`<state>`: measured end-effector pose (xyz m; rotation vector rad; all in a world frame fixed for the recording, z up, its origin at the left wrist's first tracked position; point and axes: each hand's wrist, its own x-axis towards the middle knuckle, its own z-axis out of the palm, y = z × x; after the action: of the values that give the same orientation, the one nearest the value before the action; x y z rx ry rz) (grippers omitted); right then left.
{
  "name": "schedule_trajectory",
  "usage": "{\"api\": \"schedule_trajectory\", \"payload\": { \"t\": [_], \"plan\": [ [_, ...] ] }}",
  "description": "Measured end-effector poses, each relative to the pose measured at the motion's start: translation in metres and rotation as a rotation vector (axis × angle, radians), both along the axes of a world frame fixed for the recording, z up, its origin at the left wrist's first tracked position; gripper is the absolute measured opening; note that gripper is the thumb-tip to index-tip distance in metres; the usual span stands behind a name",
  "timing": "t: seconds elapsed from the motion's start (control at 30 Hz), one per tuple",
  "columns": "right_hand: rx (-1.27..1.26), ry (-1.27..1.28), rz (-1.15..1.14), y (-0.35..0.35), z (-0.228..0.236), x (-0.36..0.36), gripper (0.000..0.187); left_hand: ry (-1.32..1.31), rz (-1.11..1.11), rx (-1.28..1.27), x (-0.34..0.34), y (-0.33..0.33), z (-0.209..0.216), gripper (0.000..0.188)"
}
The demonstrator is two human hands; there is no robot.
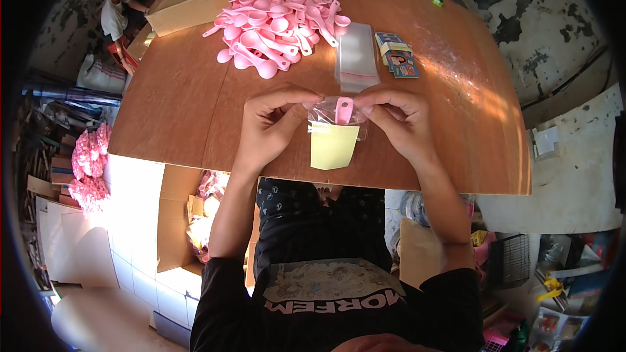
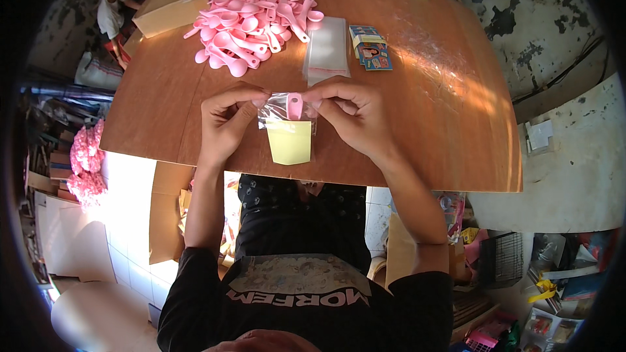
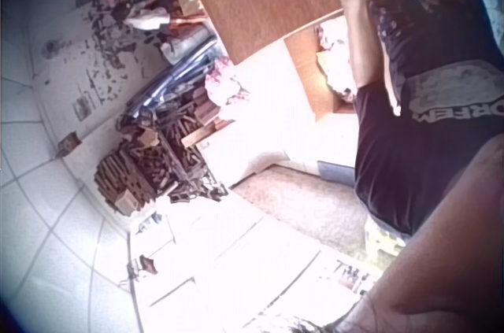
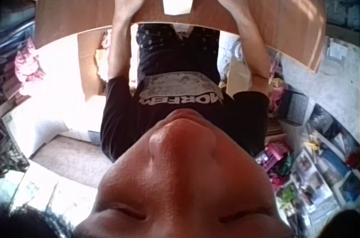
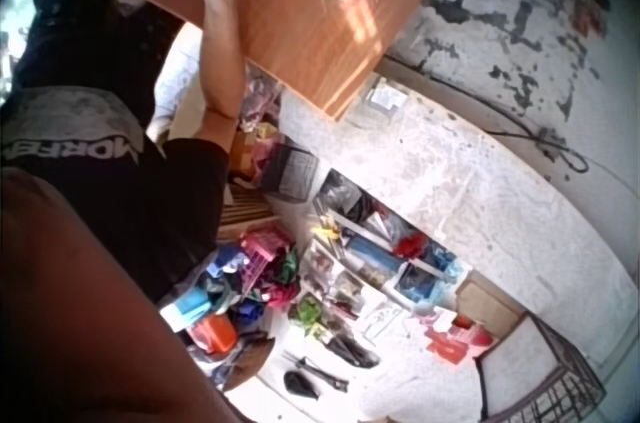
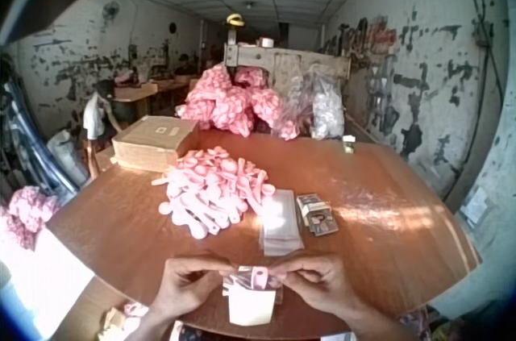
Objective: Packaging a pink plastic spoon and a card into a small plastic bag.
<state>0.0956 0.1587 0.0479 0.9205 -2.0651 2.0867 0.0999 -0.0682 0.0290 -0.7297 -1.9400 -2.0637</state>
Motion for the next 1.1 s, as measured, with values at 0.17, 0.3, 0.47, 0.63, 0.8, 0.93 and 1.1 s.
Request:
{"api": "schedule_trajectory", "payload": {
  "t": [0.17, 0.3, 0.47, 0.63, 0.8, 0.93, 1.1],
  "plan": [
    [0.005, 0.046, -0.009, 0.003, 0.0, 0.0, 0.016, 0.03, -0.025, 0.017, 0.0, 0.0, 0.004, 0.018],
    [0.05, 0.104, 0.039, -0.001, 0.007, 0.002, 0.021, -0.091, -0.013, 0.088, 0.007, 0.006, 0.005, 0.014],
    [0.08, 0.109, -0.044, -0.015, -0.004, 0.01, 0.031, -0.083, 0.027, 0.154, 0.01, 0.007, 0.009, 0.027],
    [0.139, 0.127, 0.148, -0.017, 0.001, 0.021, 0.037, -0.123, -0.109, 0.064, 0.042, -0.015, -0.003, 0.037],
    [0.297, 0.107, 0.161, 0.0, 0.005, 0.037, 0.034, -0.074, -0.107, -0.496, 0.088, -0.065, -0.03, 0.018],
    [0.437, 0.114, 0.129, 0.016, 0.009, 0.033, 0.03, -0.512, 0.333, -0.745, 0.114, -0.134, -0.131, 0.035],
    [0.588, 0.039, 0.045, 0.028, 0.018, 0.018, 0.021, -0.647, 0.173, -1.198, 0.146, -0.174, -0.174, 0.047]
  ]
}}
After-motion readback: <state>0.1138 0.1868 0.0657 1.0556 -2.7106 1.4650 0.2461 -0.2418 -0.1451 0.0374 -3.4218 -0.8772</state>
